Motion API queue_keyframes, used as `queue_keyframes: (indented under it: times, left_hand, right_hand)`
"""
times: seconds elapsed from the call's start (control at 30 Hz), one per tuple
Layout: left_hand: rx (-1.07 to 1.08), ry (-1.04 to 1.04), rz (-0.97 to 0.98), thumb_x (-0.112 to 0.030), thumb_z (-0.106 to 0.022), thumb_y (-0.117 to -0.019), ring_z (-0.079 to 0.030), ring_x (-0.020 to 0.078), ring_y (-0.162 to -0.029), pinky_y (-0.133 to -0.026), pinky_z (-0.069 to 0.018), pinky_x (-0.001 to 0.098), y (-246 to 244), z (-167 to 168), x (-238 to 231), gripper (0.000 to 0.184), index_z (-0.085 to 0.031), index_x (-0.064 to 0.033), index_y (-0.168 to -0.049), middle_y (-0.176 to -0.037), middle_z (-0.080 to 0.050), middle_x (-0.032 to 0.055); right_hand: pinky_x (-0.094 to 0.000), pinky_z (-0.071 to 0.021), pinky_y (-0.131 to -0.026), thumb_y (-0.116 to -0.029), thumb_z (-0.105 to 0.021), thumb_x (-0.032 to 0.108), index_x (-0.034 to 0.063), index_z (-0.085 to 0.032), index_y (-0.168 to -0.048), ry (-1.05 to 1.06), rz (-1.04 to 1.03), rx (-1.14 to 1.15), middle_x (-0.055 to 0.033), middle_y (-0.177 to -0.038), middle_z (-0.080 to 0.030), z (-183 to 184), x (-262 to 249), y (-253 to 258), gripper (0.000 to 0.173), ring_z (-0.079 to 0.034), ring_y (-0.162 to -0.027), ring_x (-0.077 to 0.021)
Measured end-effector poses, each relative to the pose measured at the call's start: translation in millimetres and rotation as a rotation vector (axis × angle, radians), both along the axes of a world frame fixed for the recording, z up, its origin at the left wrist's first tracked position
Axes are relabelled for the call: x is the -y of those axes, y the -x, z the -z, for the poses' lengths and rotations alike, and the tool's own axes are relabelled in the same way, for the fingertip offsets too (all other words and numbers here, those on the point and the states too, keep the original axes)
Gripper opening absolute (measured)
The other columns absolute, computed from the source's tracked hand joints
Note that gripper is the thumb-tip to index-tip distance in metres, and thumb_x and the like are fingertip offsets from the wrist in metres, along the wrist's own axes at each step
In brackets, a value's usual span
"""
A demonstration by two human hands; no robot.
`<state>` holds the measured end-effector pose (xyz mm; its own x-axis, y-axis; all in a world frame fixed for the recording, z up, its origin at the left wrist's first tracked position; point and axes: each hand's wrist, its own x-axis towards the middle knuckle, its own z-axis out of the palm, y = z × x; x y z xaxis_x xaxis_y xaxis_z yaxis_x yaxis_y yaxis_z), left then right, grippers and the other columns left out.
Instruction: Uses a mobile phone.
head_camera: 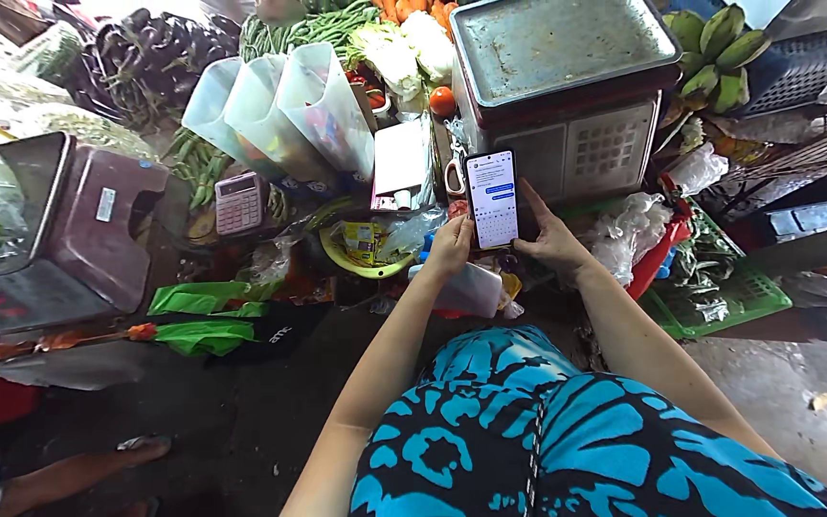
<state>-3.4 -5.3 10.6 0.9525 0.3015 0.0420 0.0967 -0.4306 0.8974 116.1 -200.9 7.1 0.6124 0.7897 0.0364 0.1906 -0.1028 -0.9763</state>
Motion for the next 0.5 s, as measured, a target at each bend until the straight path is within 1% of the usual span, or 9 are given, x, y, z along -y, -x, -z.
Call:
queue_keyframes:
  times: [0.03,0.1,0.27,0.37,0.5]
  left_hand:
    - [-0.002,-0.001,-0.002,-0.022,-0.028,-0.1138,-0.067,0.0251,-0.103,-0.096,-0.0515,0.0460,0.0,-0.2,0.2,0.047,-0.066,0.0048,-0.119,-0.108,-0.069,0.0192]
    - [-0.001,-0.003,0.000,-0.022,-0.028,-0.1137,-0.067,0.0253,-0.103,-0.097,-0.0515,0.0463,0.0,-0.3,-0.1,0.047,-0.066,0.0051,-0.120,-0.109,-0.070,0.0195]
    - [-0.012,0.016,-0.006,-0.022,-0.029,-0.1138,-0.067,0.0246,-0.100,-0.094,-0.0522,0.0462,-0.5,-0.7,0.5,0.046,-0.067,0.0045,-0.116,-0.105,-0.069,0.0186]
    - [-0.011,0.013,-0.010,-0.023,-0.029,-0.1138,-0.067,0.0240,-0.097,-0.092,-0.0528,0.0461,-1.3,1.7,-0.4,0.046,-0.067,0.0036,-0.111,-0.100,-0.069,0.0175]
    - [-0.029,0.015,-0.010,-0.023,-0.029,-0.1138,-0.067,0.0251,-0.100,-0.094,-0.0523,0.0471,-2.0,1.9,-1.0,0.046,-0.066,0.0040,-0.114,-0.103,-0.069,0.0183]
  right_hand:
    - [-0.0384,-0.0581,-0.095,-0.0806,-0.074,-0.002,0.0348,-0.011,-0.165,0.004,-0.005,0.005,-0.0043,-0.138,-0.064,1.0,0.6,-1.1,0.111,-0.068,-0.115,-0.0154]
    - [-0.0379,-0.0577,-0.097,-0.0800,-0.075,0.000,0.0341,-0.011,-0.165,0.007,-0.020,0.024,-0.0039,-0.138,-0.064,3.1,1.1,-3.4,0.112,-0.067,-0.117,-0.0144]
    - [-0.0382,-0.0573,-0.098,-0.0791,-0.075,-0.003,0.0295,-0.011,-0.165,-0.031,-0.037,0.035,-0.0069,-0.138,-0.063,6.5,0.6,-6.0,0.112,-0.067,-0.118,-0.0160]
    - [-0.0379,-0.0576,-0.098,-0.0796,-0.075,-0.004,0.0294,-0.012,-0.165,-0.045,-0.038,0.024,-0.0068,-0.137,-0.064,8.5,-0.1,-7.2,0.112,-0.068,-0.117,-0.0158]
    - [-0.0372,-0.0571,-0.099,-0.0791,-0.076,-0.004,0.0285,-0.012,-0.165,-0.044,-0.048,0.007,-0.0065,-0.136,-0.065,7.6,-0.2,-7.8,0.113,-0.067,-0.117,-0.0147]
